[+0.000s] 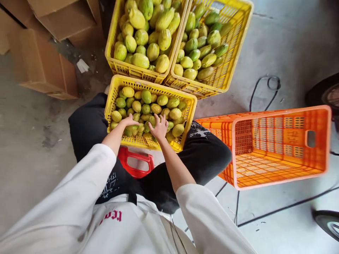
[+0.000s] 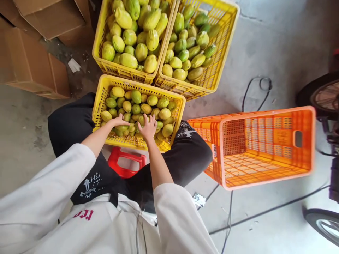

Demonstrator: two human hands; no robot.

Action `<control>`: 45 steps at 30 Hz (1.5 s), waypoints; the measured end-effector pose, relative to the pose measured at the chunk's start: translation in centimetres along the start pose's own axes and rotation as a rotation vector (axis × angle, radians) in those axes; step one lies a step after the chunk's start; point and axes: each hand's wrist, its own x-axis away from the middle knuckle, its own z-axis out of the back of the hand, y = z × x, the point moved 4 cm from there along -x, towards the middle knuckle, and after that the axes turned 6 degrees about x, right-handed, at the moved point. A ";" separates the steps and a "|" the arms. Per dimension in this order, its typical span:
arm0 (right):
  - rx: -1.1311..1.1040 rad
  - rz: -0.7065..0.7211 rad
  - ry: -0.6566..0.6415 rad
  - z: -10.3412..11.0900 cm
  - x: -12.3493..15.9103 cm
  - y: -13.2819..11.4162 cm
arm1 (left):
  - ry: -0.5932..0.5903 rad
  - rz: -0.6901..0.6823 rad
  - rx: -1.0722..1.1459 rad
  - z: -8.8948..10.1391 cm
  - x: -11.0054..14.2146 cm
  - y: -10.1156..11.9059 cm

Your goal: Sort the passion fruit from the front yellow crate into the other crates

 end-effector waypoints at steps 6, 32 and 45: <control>0.057 0.086 -0.155 -0.3 1.7 0.2 | -0.235 0.133 0.268 -0.5 1.3 -0.9; -0.058 0.150 -0.068 3.2 -5.0 1.0 | 0.116 -0.033 0.194 -2.1 -1.3 0.1; -0.116 0.252 -0.134 0.0 -6.4 1.9 | -0.122 -0.246 -0.871 -4.4 2.6 -1.7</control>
